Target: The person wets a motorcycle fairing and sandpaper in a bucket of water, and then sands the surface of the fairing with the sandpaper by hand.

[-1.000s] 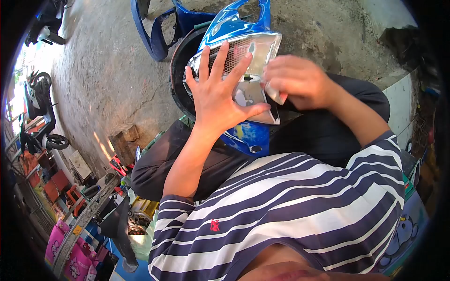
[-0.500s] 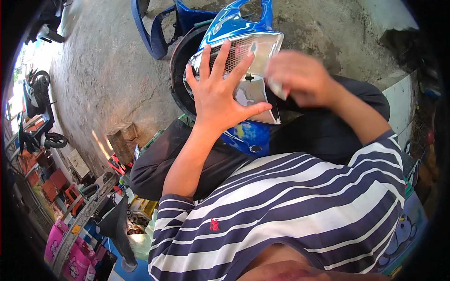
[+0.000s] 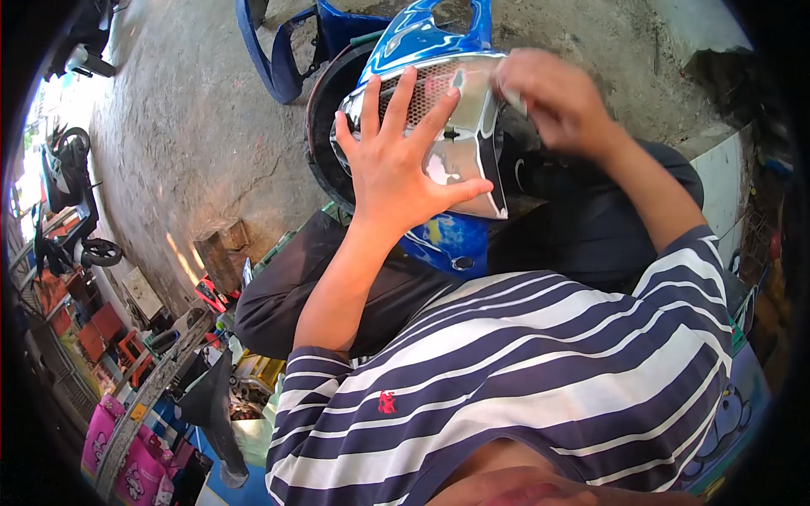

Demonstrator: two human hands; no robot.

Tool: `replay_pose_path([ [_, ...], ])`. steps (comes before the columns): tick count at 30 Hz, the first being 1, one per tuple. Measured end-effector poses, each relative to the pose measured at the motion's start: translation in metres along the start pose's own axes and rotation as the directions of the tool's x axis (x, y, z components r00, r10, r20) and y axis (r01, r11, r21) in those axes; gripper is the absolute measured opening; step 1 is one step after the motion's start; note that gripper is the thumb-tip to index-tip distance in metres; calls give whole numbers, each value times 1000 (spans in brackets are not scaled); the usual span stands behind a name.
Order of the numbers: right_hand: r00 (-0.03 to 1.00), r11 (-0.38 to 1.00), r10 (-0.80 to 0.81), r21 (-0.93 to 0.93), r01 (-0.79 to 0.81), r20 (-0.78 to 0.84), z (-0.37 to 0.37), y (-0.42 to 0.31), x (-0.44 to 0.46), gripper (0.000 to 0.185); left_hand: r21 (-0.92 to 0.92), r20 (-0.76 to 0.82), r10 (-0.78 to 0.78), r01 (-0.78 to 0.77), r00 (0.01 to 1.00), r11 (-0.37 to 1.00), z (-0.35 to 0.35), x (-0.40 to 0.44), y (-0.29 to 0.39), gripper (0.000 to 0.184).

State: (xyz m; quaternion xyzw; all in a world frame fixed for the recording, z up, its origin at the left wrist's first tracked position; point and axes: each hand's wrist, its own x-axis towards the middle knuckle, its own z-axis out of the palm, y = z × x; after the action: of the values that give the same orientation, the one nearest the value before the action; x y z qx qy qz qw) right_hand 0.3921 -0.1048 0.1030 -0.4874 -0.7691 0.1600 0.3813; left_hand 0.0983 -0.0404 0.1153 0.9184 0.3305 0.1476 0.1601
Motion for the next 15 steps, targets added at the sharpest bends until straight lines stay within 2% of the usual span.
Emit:
replay_pose_path([
  [1,997,997,-76,-21,76,2,6,-14,-4,31,7,0,0,0,1000,1000,1,1,0,111],
  [2,985,986,-162,58,158,60,13,-28,-6,35,6,-2,-12,12,1000,1000,0,3,0,111],
  [4,977,980,-191,77,184,97,10,-31,-1,37,3,15,-27,27,1000,1000,0,1,0,111],
  [5,979,982,-184,57,180,91,4,-17,1,37,0,13,-22,22,1000,1000,-1,0,1,111],
  [7,999,998,34,-53,-33,21,-8,7,6,39,-6,-8,-13,13,1000,1000,-1,3,1,111],
  [9,996,991,-90,-98,89,0,1,1,1,36,2,2,-13,13,1000,1000,-1,3,2,111],
  [11,979,981,-190,54,186,72,11,-33,1,38,5,14,-12,12,1000,1000,0,1,0,111],
  [12,977,978,-206,50,203,58,13,-32,1,40,4,4,-16,16,1000,1000,-1,2,0,111],
  [15,998,1000,-6,-12,7,61,-6,3,7,33,-8,-4,-8,8,1000,1000,-1,3,-1,111],
])
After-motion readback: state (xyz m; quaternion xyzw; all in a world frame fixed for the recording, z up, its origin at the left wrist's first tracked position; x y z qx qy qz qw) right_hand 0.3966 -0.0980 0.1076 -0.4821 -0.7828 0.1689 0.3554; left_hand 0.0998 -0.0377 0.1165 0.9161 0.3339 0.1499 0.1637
